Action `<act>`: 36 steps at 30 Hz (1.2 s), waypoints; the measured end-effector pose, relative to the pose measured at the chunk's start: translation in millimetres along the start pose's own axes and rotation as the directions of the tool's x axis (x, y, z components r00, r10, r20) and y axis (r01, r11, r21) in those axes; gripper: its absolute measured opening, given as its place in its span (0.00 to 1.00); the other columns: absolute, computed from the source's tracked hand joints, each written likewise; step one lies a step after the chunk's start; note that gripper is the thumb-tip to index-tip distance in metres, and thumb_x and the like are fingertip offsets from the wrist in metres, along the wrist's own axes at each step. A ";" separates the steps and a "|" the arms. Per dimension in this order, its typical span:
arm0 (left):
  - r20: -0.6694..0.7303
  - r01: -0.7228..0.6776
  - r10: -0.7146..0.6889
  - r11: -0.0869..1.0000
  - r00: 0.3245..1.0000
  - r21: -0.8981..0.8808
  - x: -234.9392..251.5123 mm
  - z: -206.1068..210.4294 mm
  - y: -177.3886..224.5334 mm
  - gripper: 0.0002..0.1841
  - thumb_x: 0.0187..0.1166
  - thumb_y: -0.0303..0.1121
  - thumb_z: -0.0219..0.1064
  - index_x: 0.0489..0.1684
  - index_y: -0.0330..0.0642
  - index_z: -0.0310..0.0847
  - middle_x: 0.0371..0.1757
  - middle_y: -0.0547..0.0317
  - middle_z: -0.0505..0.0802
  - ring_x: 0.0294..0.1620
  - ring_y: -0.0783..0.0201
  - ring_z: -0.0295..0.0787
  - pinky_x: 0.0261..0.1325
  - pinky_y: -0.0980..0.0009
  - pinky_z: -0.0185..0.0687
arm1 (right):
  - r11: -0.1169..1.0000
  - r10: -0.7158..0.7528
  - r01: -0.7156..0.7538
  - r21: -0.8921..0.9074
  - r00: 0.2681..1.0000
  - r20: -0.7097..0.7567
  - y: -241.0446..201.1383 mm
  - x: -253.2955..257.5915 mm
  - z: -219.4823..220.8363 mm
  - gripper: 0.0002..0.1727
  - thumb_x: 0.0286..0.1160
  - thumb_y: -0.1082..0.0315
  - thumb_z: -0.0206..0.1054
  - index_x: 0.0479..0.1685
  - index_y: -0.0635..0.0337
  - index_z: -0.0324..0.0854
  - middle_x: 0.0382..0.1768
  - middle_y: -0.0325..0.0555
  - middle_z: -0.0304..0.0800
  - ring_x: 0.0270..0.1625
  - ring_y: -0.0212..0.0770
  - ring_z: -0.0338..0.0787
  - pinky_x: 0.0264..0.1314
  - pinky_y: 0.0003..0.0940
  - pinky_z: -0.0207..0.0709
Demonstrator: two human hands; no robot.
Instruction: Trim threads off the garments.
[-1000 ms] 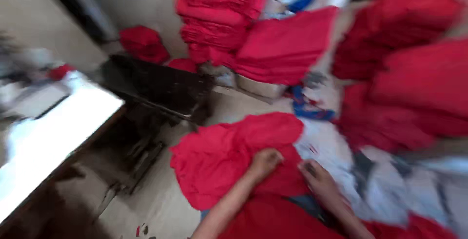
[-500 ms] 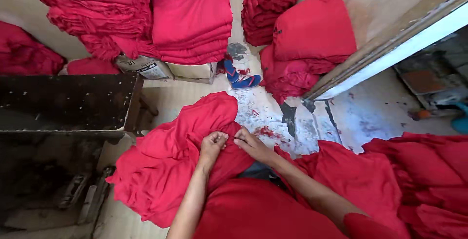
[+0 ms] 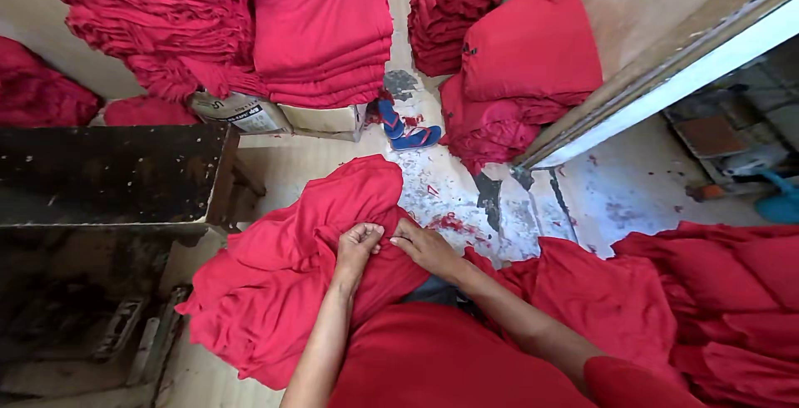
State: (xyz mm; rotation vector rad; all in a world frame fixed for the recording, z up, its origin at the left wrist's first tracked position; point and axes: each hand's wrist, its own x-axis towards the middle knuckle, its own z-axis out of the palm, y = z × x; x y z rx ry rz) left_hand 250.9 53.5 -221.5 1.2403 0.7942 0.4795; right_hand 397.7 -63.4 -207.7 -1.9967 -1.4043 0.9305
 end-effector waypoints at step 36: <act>-0.635 0.086 0.222 0.904 0.740 0.418 -218.7 -152.8 1.5 0.09 0.83 0.28 0.61 0.48 0.32 0.84 0.36 0.57 0.90 0.37 0.66 0.88 0.46 0.66 0.86 | 0.931 -0.099 0.173 0.321 0.967 -0.236 2.4 23.0 -71.2 0.13 0.78 0.70 0.60 0.57 0.58 0.80 0.30 0.29 0.80 0.17 0.17 0.69 0.18 0.14 0.65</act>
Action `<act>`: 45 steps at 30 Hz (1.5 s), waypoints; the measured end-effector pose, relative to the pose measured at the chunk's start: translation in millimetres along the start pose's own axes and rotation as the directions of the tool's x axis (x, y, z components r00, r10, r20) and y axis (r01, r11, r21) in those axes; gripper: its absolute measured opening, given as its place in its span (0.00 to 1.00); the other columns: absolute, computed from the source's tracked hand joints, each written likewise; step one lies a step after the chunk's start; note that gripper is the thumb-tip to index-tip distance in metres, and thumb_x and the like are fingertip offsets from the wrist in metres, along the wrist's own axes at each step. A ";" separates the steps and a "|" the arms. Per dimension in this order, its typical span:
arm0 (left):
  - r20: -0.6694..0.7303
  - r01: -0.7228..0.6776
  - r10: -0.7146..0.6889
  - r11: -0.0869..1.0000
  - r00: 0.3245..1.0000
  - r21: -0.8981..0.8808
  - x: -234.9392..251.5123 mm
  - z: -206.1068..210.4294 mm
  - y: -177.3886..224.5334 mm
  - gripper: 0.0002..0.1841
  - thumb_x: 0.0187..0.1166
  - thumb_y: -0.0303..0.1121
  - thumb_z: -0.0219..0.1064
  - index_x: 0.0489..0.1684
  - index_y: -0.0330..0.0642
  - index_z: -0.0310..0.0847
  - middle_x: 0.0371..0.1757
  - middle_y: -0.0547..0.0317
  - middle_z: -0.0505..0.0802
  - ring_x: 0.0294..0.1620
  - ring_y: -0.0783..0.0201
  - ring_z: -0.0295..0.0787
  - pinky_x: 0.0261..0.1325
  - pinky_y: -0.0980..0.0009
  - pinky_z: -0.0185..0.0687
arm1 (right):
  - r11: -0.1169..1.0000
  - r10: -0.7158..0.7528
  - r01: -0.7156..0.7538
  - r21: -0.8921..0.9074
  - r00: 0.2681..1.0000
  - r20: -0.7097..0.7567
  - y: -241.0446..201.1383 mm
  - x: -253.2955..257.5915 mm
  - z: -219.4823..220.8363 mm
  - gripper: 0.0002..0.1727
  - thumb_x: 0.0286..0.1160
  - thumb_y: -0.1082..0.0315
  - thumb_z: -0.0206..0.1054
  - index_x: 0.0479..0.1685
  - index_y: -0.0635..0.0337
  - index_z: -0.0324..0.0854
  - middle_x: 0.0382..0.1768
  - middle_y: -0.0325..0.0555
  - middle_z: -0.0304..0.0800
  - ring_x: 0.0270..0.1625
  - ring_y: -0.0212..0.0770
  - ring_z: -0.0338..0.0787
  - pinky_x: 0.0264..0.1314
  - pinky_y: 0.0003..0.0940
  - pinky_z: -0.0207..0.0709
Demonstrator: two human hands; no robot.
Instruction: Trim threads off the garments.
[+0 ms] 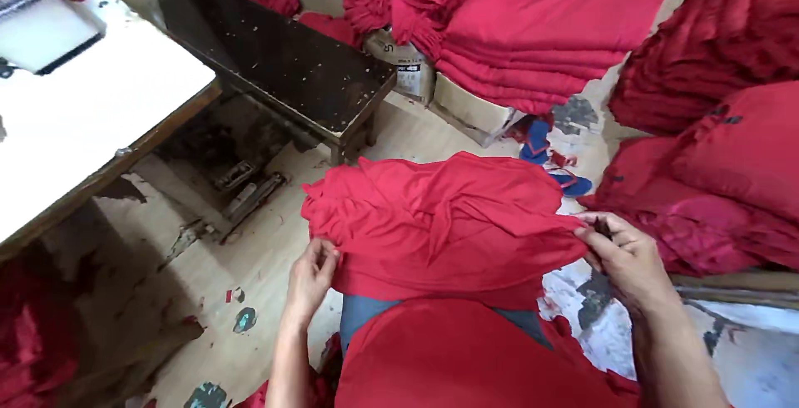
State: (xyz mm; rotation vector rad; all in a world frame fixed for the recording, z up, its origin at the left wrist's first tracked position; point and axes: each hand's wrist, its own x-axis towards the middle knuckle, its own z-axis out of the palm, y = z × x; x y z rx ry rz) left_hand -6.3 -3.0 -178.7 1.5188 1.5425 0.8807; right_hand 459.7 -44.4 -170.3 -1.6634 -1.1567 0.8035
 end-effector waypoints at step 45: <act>-0.266 0.148 -0.644 0.513 0.717 -0.846 -67.5 -5.7 -12.2 0.11 0.84 0.24 0.63 0.27 0.36 0.76 0.28 0.56 0.92 0.29 0.66 0.91 0.39 0.68 0.92 | 0.753 -0.323 0.655 0.068 0.277 0.905 -87.6 -49.9 245.9 0.17 0.76 0.57 0.71 0.45 0.65 0.82 0.35 0.54 0.87 0.33 0.51 0.89 0.33 0.50 0.82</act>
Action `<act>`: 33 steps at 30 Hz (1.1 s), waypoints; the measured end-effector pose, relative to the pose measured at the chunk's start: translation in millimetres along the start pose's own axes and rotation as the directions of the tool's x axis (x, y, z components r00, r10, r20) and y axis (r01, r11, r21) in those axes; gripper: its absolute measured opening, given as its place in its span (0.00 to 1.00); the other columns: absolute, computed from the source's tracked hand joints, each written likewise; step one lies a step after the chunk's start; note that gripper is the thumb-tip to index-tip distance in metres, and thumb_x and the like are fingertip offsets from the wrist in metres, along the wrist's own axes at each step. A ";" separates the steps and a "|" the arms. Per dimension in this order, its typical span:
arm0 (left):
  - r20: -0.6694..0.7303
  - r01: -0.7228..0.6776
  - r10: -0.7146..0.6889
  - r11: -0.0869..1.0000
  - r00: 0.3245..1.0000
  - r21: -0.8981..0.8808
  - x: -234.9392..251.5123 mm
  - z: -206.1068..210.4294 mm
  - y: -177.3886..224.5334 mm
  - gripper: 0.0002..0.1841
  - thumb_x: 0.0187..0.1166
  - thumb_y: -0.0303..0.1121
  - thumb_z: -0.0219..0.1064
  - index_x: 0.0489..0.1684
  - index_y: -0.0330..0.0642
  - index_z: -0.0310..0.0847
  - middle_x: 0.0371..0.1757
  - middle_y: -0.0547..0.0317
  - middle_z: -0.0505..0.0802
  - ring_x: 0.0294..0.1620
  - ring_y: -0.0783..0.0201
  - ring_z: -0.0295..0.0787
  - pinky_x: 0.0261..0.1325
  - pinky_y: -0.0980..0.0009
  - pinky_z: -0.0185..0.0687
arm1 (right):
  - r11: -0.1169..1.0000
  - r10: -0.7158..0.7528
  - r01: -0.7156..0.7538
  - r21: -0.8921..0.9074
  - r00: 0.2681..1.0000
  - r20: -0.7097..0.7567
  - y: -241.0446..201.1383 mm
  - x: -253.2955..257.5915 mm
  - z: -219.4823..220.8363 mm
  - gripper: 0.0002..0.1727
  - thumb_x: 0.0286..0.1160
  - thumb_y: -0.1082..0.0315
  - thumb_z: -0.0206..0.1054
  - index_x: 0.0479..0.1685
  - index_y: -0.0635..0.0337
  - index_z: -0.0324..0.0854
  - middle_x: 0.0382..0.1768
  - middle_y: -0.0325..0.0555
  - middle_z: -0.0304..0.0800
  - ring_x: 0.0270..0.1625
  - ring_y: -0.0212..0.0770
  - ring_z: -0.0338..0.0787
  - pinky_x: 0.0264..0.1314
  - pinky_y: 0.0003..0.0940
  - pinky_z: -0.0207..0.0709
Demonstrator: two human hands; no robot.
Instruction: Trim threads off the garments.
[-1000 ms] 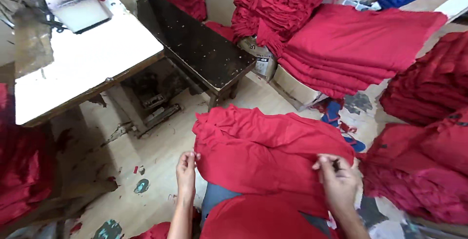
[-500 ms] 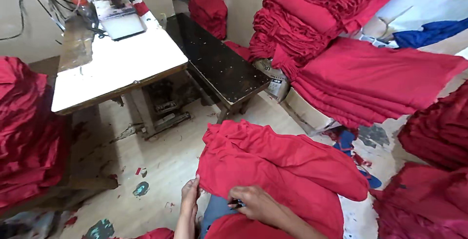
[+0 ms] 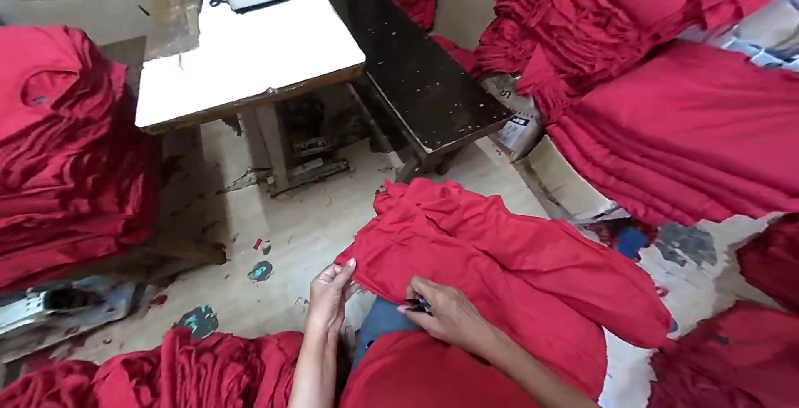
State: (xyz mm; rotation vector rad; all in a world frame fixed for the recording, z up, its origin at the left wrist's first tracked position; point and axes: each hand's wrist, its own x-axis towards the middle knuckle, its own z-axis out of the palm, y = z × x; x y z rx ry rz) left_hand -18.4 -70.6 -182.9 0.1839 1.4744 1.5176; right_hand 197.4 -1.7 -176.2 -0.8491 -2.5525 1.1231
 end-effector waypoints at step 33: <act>0.343 -0.727 0.654 0.503 0.674 0.468 7.6 12.4 -0.1 0.11 0.70 0.24 0.63 0.47 0.28 0.77 0.42 0.53 0.89 0.43 0.67 0.87 0.48 0.70 0.85 | 0.996 0.054 0.003 0.088 0.767 -0.639 -1.5 -17.2 -56.3 0.10 0.68 0.74 0.67 0.46 0.68 0.83 0.33 0.46 0.88 0.31 0.32 0.85 0.34 0.27 0.81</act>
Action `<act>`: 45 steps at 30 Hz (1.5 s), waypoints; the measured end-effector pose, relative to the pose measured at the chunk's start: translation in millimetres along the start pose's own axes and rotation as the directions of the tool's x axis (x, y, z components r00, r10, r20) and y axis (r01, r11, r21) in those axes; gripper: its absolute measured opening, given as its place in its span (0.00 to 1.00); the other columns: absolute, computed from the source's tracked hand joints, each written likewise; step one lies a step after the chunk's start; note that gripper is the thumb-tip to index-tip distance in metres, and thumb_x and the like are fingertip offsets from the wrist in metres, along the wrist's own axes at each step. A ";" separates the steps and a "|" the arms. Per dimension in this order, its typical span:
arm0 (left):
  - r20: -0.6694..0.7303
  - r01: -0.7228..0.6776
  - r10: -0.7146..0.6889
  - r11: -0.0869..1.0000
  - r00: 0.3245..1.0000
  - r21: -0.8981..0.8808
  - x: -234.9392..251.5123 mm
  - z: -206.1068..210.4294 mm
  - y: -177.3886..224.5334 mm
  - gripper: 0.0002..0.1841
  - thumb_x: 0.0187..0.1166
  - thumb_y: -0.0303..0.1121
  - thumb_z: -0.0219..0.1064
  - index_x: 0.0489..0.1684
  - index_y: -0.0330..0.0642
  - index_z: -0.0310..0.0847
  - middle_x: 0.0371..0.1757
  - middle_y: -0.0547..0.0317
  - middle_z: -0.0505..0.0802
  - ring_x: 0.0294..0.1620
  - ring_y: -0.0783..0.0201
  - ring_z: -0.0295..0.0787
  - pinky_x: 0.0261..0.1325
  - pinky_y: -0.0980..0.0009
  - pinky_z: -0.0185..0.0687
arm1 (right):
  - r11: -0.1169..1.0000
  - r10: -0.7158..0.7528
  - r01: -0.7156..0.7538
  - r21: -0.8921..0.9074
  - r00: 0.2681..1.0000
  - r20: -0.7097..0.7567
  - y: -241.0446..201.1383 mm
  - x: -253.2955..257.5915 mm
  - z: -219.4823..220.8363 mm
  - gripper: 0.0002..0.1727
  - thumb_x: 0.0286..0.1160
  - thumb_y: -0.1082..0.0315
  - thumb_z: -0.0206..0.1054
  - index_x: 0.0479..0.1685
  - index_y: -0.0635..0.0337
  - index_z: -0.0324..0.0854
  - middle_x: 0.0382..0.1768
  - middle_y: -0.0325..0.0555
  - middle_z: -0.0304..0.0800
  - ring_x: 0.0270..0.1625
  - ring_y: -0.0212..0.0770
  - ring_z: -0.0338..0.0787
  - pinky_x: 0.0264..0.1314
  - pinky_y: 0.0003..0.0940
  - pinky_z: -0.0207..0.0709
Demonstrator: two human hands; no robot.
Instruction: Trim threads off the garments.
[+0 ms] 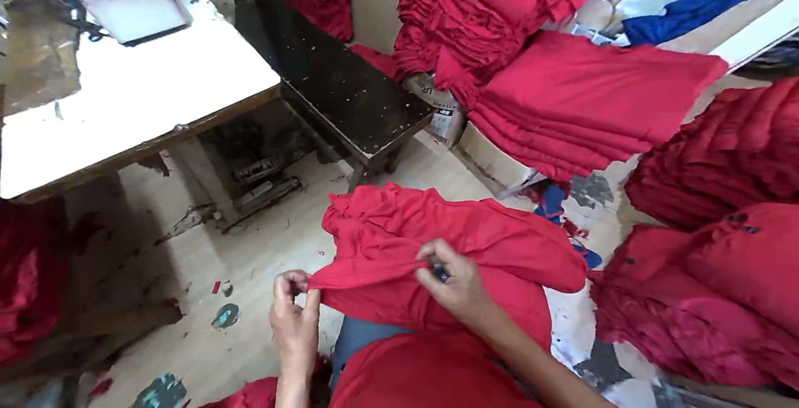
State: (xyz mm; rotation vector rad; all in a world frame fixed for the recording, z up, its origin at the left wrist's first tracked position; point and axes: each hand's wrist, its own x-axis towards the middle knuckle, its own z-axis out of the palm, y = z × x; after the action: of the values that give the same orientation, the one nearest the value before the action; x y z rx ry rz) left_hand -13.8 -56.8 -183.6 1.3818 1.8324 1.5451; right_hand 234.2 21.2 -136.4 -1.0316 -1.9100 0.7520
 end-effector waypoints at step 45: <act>0.591 -0.165 0.193 0.981 0.783 -0.102 36.6 76.5 48.1 0.11 0.83 0.35 0.65 0.48 0.38 0.90 0.43 0.59 0.95 0.47 0.65 0.90 0.60 0.57 0.82 | 0.920 0.328 -0.359 0.156 0.925 0.193 7.8 -2.4 -13.1 0.17 0.76 0.63 0.72 0.55 0.67 0.82 0.41 0.49 0.88 0.42 0.37 0.86 0.50 0.36 0.81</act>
State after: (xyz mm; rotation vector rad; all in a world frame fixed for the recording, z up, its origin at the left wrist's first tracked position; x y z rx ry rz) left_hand 50.4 10.6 -154.8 1.8060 1.2932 1.0289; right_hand 249.2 24.4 -137.0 -1.2338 -1.7666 1.2297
